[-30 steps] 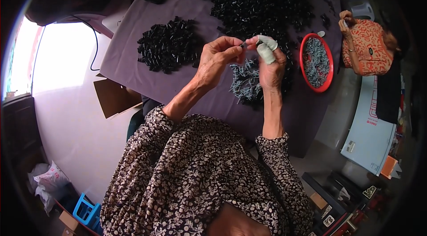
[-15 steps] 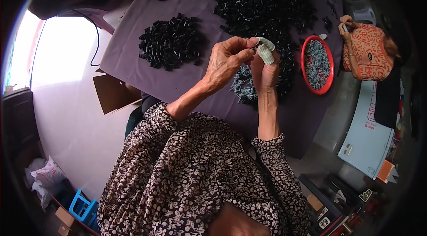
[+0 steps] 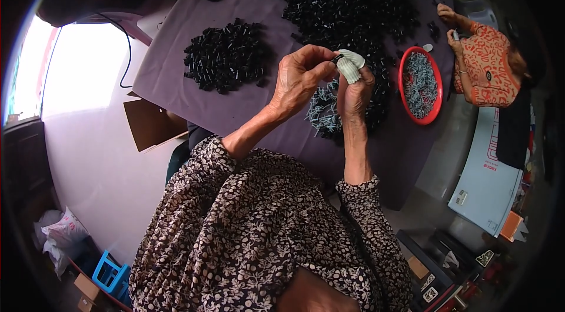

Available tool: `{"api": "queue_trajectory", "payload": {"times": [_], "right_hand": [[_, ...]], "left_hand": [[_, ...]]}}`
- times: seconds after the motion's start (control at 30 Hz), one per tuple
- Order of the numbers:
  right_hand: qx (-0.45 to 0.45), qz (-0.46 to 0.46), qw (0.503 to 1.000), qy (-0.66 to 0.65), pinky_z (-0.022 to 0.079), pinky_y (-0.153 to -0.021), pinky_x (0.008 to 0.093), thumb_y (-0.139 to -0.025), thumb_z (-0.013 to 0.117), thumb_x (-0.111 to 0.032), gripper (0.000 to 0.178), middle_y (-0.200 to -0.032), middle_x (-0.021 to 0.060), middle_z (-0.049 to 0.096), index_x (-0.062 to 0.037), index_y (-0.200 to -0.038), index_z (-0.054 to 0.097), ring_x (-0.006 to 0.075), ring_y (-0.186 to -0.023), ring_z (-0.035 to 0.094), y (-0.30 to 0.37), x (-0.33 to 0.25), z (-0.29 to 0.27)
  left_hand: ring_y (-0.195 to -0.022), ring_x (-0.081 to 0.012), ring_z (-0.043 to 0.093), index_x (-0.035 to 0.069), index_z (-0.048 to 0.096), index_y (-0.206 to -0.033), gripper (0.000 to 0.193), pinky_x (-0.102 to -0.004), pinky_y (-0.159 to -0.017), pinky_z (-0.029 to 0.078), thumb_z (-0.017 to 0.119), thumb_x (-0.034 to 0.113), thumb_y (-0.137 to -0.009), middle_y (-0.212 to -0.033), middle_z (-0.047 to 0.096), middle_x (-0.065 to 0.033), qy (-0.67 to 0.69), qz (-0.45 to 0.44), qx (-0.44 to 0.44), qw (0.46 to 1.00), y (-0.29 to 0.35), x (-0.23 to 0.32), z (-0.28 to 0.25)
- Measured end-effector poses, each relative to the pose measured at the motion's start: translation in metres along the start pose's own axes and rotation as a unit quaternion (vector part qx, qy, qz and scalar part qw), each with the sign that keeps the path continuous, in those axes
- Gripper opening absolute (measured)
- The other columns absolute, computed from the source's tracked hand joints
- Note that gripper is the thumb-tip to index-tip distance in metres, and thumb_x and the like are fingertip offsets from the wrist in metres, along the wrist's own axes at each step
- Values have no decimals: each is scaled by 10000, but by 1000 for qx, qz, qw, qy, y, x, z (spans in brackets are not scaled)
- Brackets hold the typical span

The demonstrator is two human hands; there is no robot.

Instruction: The person assembles plastic components by repeatedly fitting small grey pieces into black plastic parts by hand.

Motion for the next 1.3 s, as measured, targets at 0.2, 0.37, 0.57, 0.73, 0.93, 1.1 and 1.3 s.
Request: {"api": "queue_trajectory", "payload": {"times": [0.2,0.37,0.57,0.73,0.93,1.1,1.3], "right_hand": [[-46,-11,984,170,429,-765,243,-788,525,-71,193,-903,33,612,5,-937,621,116,-810,555,-6,-9,-7],[-42,-42,969,240,450,-740,254,-798,539,-56,195,-896,38,632,-9,-976,608,125,-808,581,-7,-23,2],[-129,-189,873,432,456,-693,254,-812,546,-69,195,-879,84,640,-20,-993,599,143,-789,595,-6,-36,6],[-153,-40,902,401,453,-638,255,-809,538,-75,163,-786,71,637,-14,-945,603,139,-682,583,-14,-29,-1],[-209,-78,871,438,464,-599,288,-764,537,-39,148,-771,112,626,1,-896,591,193,-647,597,-14,-38,15],[-206,-130,853,462,471,-598,318,-752,534,-28,155,-772,136,616,6,-894,586,258,-656,602,-14,-37,13],[-232,-171,813,506,479,-651,351,-718,644,-101,235,-819,132,616,4,-920,582,283,-753,594,-6,-37,20]], "left_hand": [[-669,-80,552,-61,576,-989,201,-216,-632,471,563,51,-823,-748,611,-61,-20,11,-26,999,0,0,0],[-731,-107,574,-40,580,-1021,206,-241,-693,487,573,43,-832,-810,625,-79,-10,-33,-39,999,-2,-4,-2],[-731,-108,577,-42,579,-990,181,-243,-700,486,576,42,-830,-803,623,-74,-23,-41,-38,998,-1,-10,-5],[-748,-107,584,-45,561,-994,181,-237,-710,486,569,29,-828,-815,621,-73,-70,-40,-49,996,0,-7,-1],[-695,-85,589,-49,572,-949,168,-213,-646,479,574,32,-802,-781,643,-76,-94,-8,-32,995,0,-7,-6],[-763,-122,597,-44,564,-987,181,-252,-723,494,570,28,-821,-833,623,-78,-64,-56,-46,995,-1,-10,-7],[-727,-160,614,-43,579,-920,143,-271,-695,518,587,46,-808,-824,623,-94,50,-178,-14,983,-2,-29,-15]]}}
Point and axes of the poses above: each hand's wrist, its own y-axis away from the middle knuckle, its own z-axis out of the palm, x = y × z, the point moved 7 cm from there along -y, towards the middle knuckle
